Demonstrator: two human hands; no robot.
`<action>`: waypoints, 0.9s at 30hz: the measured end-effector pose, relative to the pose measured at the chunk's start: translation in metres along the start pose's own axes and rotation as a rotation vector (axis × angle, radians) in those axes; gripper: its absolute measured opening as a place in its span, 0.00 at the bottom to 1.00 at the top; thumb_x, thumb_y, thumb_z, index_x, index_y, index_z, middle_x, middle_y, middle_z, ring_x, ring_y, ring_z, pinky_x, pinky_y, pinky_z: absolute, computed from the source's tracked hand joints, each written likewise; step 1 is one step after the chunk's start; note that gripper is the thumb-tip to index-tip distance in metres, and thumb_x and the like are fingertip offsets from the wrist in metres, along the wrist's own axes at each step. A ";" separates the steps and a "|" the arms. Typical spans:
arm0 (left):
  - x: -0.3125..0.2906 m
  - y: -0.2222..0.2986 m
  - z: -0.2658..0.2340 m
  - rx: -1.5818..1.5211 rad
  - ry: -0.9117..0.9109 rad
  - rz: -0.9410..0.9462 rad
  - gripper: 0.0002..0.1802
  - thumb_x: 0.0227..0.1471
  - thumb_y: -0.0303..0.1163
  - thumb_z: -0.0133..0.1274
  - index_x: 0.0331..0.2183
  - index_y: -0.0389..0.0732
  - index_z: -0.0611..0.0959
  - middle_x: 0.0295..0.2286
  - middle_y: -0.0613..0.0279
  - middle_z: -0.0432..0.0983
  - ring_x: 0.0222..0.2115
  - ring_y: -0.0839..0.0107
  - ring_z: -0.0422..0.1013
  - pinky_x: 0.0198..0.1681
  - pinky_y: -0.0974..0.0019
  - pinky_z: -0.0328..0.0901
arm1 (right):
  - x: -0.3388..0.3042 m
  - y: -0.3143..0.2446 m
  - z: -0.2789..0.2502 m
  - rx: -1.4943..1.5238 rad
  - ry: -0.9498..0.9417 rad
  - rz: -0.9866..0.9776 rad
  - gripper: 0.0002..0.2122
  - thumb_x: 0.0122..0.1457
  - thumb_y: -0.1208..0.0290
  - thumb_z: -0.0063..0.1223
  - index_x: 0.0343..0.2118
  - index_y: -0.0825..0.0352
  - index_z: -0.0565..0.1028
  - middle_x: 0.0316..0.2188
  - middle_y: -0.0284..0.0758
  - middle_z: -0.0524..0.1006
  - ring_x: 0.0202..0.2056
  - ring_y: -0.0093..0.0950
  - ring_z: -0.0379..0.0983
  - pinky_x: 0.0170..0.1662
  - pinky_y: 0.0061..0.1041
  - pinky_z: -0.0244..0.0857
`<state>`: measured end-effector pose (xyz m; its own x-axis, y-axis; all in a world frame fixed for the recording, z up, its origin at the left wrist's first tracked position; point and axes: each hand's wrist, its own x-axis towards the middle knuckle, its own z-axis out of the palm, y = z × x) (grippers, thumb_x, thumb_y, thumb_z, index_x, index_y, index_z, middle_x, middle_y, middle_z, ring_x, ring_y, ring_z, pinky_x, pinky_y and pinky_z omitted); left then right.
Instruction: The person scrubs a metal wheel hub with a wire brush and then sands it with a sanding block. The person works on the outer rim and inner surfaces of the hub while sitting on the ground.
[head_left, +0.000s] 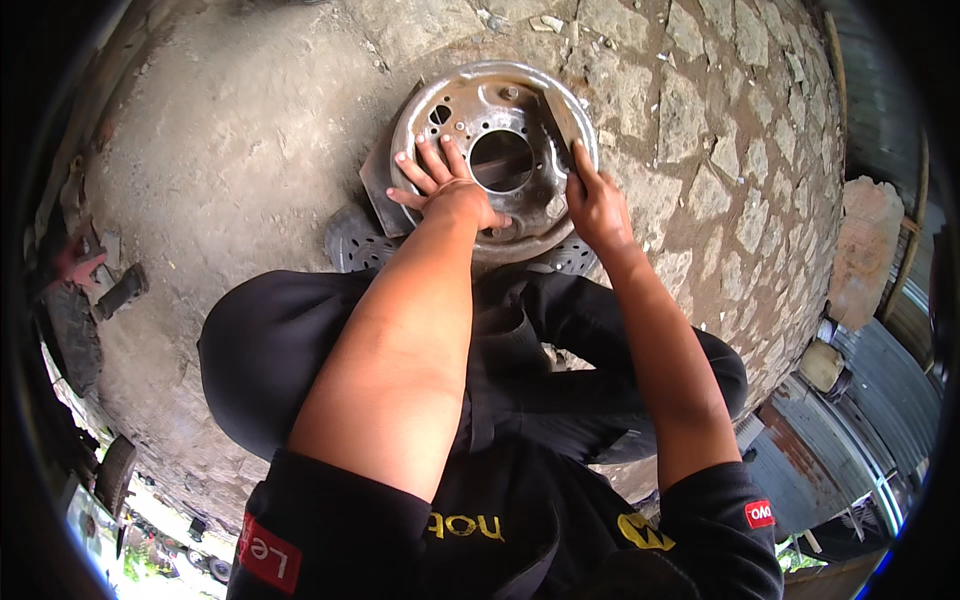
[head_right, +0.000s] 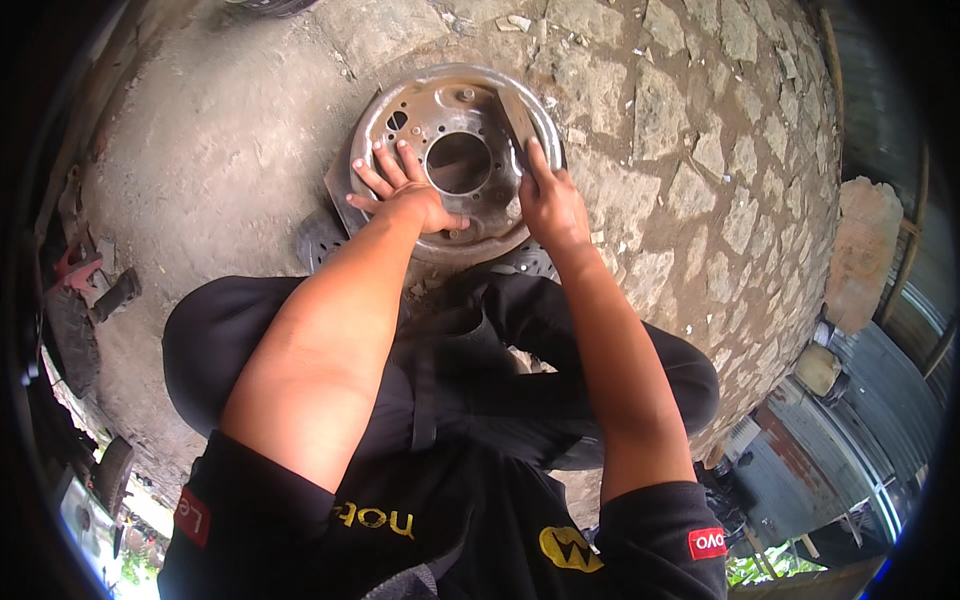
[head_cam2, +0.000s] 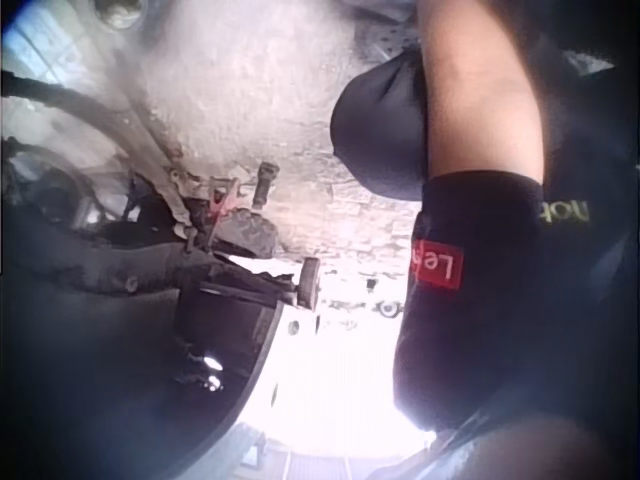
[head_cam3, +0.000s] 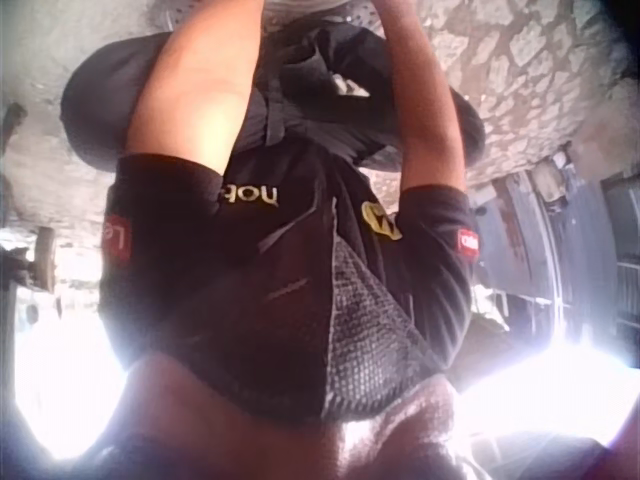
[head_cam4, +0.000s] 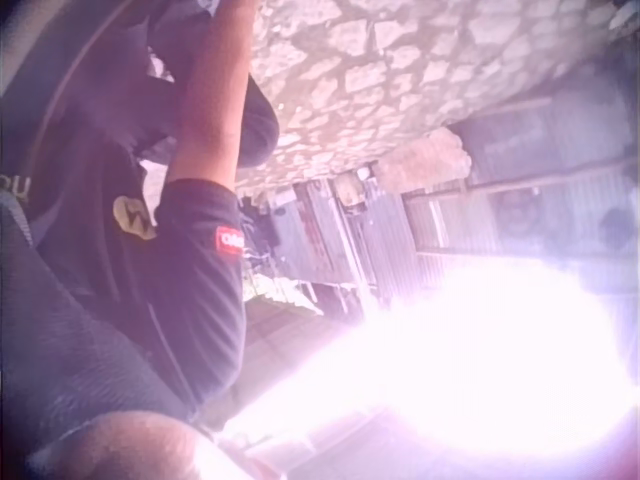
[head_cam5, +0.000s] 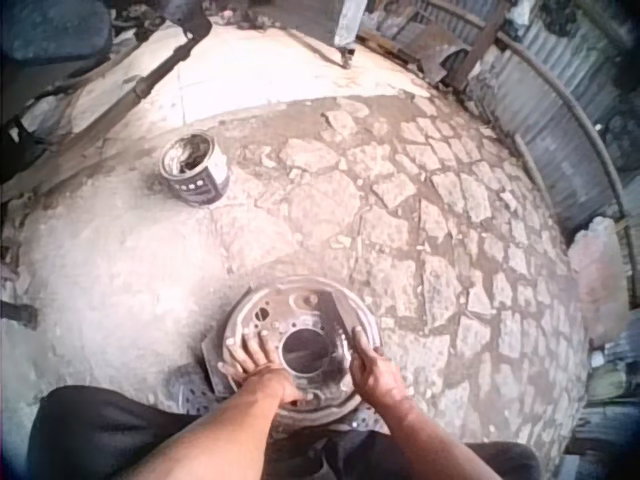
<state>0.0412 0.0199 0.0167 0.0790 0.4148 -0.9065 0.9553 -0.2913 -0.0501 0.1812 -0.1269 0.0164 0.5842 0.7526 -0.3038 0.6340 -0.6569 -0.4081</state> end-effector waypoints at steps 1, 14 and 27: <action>-0.001 0.001 -0.003 0.001 -0.006 0.006 0.88 0.35 0.69 0.71 0.69 0.48 0.22 0.68 0.45 0.06 0.67 0.32 0.07 0.65 0.19 0.28 | -0.012 0.014 0.002 0.017 0.006 -0.011 0.24 0.67 0.62 0.49 0.67 0.46 0.67 0.40 0.54 0.78 0.44 0.56 0.77 0.50 0.49 0.71; 0.001 0.001 0.000 0.000 -0.035 0.027 0.90 0.35 0.69 0.71 0.67 0.45 0.18 0.67 0.43 0.02 0.65 0.30 0.06 0.64 0.17 0.29 | -0.013 0.029 -0.010 -0.018 -0.072 -0.060 0.25 0.67 0.60 0.48 0.68 0.43 0.64 0.40 0.54 0.77 0.42 0.58 0.77 0.50 0.50 0.70; 0.003 0.002 -0.001 -0.005 -0.045 0.039 0.89 0.36 0.69 0.70 0.68 0.46 0.18 0.66 0.42 0.01 0.65 0.29 0.05 0.64 0.17 0.29 | -0.002 0.023 -0.015 -0.096 -0.082 -0.040 0.26 0.66 0.61 0.50 0.68 0.43 0.64 0.40 0.53 0.77 0.41 0.56 0.77 0.47 0.51 0.72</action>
<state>0.0438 0.0217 0.0144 0.1037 0.3638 -0.9257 0.9532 -0.3022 -0.0119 0.2027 -0.1443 0.0200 0.5161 0.7772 -0.3601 0.7039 -0.6244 -0.3387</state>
